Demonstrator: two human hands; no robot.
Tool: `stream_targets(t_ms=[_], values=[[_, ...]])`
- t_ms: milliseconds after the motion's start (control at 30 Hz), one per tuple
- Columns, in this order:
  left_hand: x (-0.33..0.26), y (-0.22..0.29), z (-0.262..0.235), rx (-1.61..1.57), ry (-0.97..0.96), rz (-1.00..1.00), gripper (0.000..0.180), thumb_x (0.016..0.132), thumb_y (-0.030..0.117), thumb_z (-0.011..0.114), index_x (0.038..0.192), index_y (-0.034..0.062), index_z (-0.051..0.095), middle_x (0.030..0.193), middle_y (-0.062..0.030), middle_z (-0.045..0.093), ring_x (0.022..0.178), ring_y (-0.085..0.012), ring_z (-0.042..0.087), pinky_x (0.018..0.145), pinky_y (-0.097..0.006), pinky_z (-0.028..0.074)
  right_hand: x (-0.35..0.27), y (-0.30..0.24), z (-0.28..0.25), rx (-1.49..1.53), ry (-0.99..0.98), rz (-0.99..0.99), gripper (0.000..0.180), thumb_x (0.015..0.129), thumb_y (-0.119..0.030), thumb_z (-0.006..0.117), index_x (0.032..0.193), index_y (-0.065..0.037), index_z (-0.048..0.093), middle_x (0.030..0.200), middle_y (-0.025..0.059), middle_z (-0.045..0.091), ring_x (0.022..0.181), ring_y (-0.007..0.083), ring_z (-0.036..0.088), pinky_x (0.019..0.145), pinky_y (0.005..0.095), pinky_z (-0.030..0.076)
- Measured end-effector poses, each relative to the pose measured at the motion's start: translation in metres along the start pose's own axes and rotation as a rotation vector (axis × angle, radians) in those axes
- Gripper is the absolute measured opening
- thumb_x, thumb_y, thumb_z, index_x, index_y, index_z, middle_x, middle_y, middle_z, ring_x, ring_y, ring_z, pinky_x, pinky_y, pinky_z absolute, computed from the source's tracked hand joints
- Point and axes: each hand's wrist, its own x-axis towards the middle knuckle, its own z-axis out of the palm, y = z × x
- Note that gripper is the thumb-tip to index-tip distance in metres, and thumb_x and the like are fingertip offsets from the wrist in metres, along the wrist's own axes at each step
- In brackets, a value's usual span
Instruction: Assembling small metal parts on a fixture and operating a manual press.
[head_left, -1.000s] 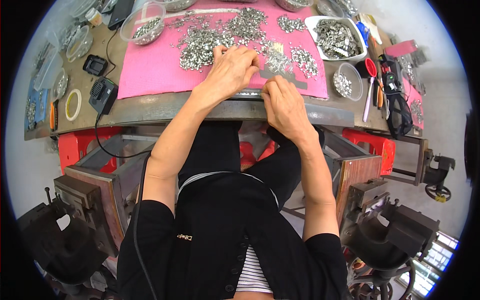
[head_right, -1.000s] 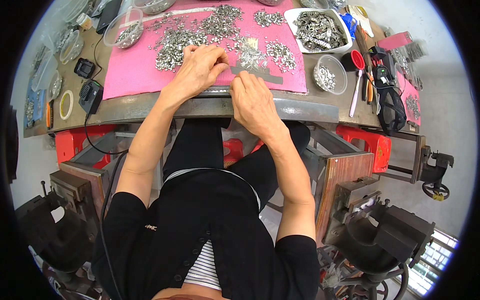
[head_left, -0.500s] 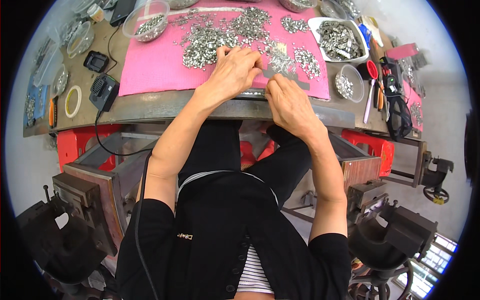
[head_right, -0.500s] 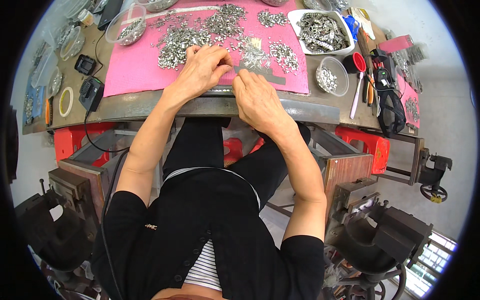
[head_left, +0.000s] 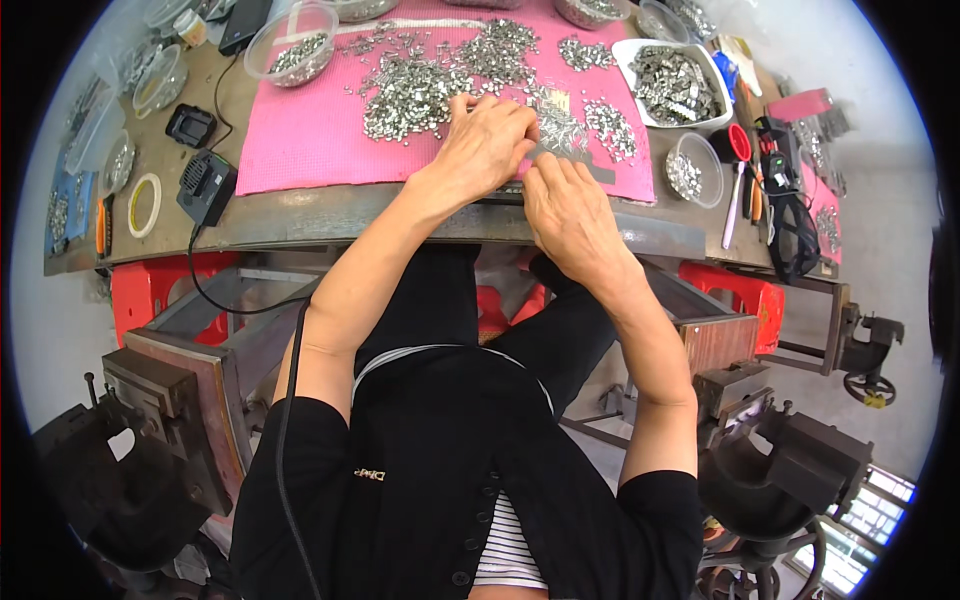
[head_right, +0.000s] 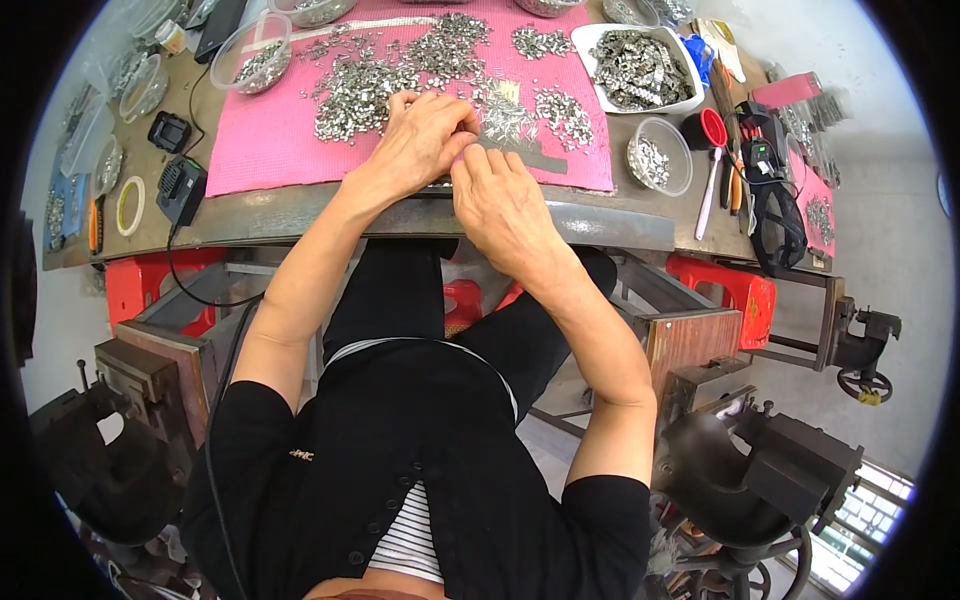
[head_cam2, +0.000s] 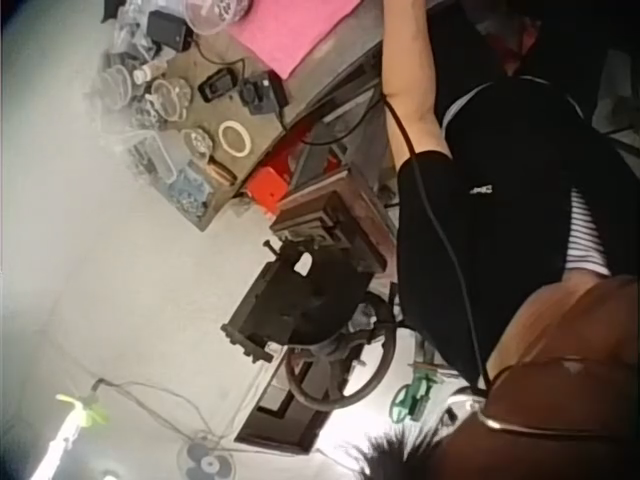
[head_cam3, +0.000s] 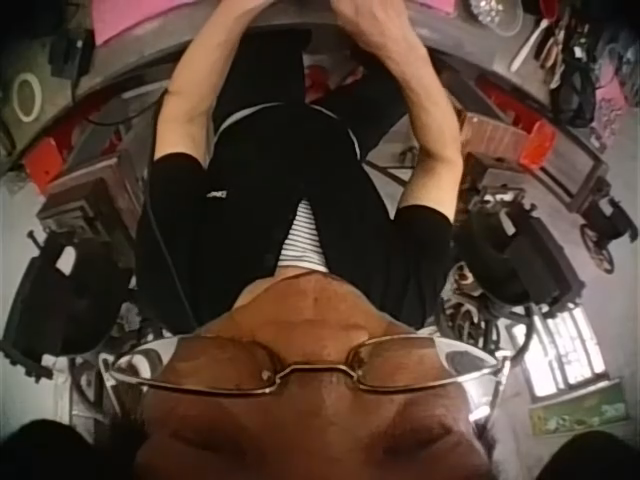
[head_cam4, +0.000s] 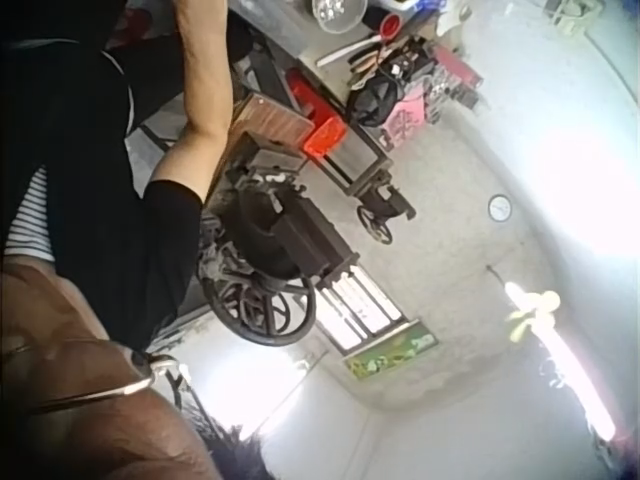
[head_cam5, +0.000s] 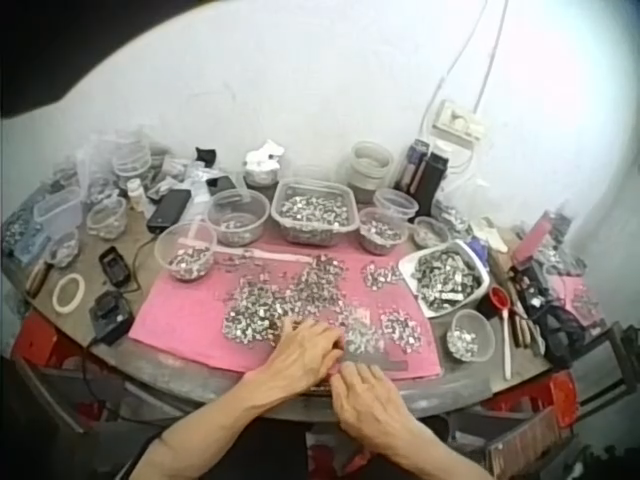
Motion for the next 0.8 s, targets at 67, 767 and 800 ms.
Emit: stream_targets(t_ms=[67, 767, 800], values=[[0.003, 0.002, 0.001, 0.002, -0.025, -0.010, 0.008, 0.090, 0.015, 0.066, 0.096, 0.0100, 0.065, 0.093, -0.0044, 0.065, 0.095, -0.0249, 0.059, 0.095, -0.046, 0.034, -0.002, -0.001, 0.008, 0.145, 0.144, 0.088, 0.013, 0.079, -0.004, 0.065, 0.090, -0.001, 0.058, 0.090, 0.0123, 0.054, 0.085, 0.0278, 0.057, 0.075, 0.0384, 0.046], [0.020, 0.012, 0.007, 0.058, -0.221, 0.024, 0.012, 0.086, 0.018, 0.074, 0.094, 0.0117, 0.067, 0.093, -0.0050, 0.063, 0.098, -0.0259, 0.058, 0.097, -0.049, 0.033, -0.040, 0.023, 0.051, 0.628, 0.461, 0.629, 0.014, 0.086, 0.000, 0.070, 0.099, -0.004, 0.069, 0.087, 0.0096, 0.063, 0.083, 0.0285, 0.061, 0.080, 0.0398, 0.046], [0.019, 0.012, 0.009, 0.064, -0.230, 0.028, 0.012, 0.086, 0.018, 0.074, 0.094, 0.0113, 0.067, 0.094, -0.0062, 0.063, 0.098, -0.0265, 0.058, 0.097, -0.049, 0.033, -0.039, 0.023, 0.053, 0.627, 0.458, 0.625, 0.013, 0.086, -0.001, 0.070, 0.098, -0.004, 0.070, 0.086, 0.0094, 0.063, 0.082, 0.0284, 0.061, 0.079, 0.0399, 0.045]])
